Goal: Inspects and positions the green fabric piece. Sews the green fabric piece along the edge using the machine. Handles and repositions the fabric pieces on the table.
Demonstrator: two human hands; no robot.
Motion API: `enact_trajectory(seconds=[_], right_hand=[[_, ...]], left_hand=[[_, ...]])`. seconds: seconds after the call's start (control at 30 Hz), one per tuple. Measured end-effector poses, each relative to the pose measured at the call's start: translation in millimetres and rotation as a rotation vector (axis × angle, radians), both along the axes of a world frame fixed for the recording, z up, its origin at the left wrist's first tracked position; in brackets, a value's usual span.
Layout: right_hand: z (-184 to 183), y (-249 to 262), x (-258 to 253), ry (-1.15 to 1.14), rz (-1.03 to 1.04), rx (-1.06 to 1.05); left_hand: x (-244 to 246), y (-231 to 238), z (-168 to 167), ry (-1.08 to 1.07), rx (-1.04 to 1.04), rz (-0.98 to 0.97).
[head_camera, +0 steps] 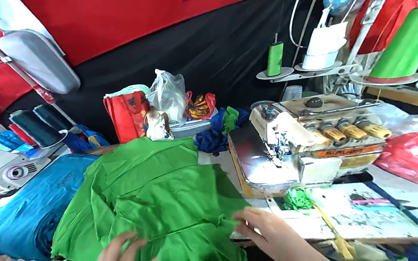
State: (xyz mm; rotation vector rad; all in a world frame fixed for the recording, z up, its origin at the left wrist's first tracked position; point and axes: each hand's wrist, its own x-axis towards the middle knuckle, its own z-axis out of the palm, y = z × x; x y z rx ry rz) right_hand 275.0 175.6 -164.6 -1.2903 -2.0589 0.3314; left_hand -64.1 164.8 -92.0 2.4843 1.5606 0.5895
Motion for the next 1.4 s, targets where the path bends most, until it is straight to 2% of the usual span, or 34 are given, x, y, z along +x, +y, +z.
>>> enact_trajectory(seconds=[0.03,0.1,0.13,0.23,0.33,0.43,0.53,0.6,0.67,0.8,0.9,0.97,1.07,1.13,1.23,1.3,1.4], right_hand=[[-10,11,-4,-0.028,-0.088,0.051],[-26,23,-12,-0.09,-0.2,0.022],[-37,27,-15,-0.12,-0.238,0.064],[-64,33,-16,-0.187,-0.306,0.339],[-67,32,-14,-0.17,-0.311,0.364],[-68,34,-13,-0.117,-0.328,0.413],[-68,30,-11,0.067,-0.24,0.562],[-57,31,-9,0.278,-0.179,0.6],[-39,31,-6,0.431,-0.173,0.58],[-5,13,3,0.622,-0.101,0.291],[9,-13,21,0.909,0.085,0.068],[19,-34,44,1.031,0.161,0.035],[45,-61,83,1.033,0.239,0.143],[55,-72,95,1.075,0.198,0.143],[45,-78,96,1.031,0.1,0.023],[34,-81,86,0.991,0.064,-0.096],[19,-85,63,0.943,0.058,-0.258]], left_hand=[[25,22,-4,-0.021,0.042,-0.064],[77,68,-18,-0.055,0.095,-0.147],[101,91,-24,-0.061,0.068,-0.17],[159,153,-43,-0.036,-0.027,-0.151],[184,192,-69,0.072,-0.006,-0.073],[181,203,-75,0.207,-0.04,-0.089],[164,184,-54,-0.018,-0.088,-0.288],[154,160,-26,-0.114,0.0,-0.442],[149,130,8,-0.106,0.105,-0.522],[148,81,73,-0.171,0.314,-0.588],[146,64,96,-0.395,0.326,-0.613],[146,54,93,-0.59,0.164,-0.583],[149,35,74,-0.816,-0.149,-0.574],[151,19,57,-0.869,-0.319,-0.557],[143,7,20,-0.887,-0.47,-0.523],[131,4,-8,-0.775,-0.488,-0.485],[130,-5,-44,-0.36,-0.29,-0.368]])
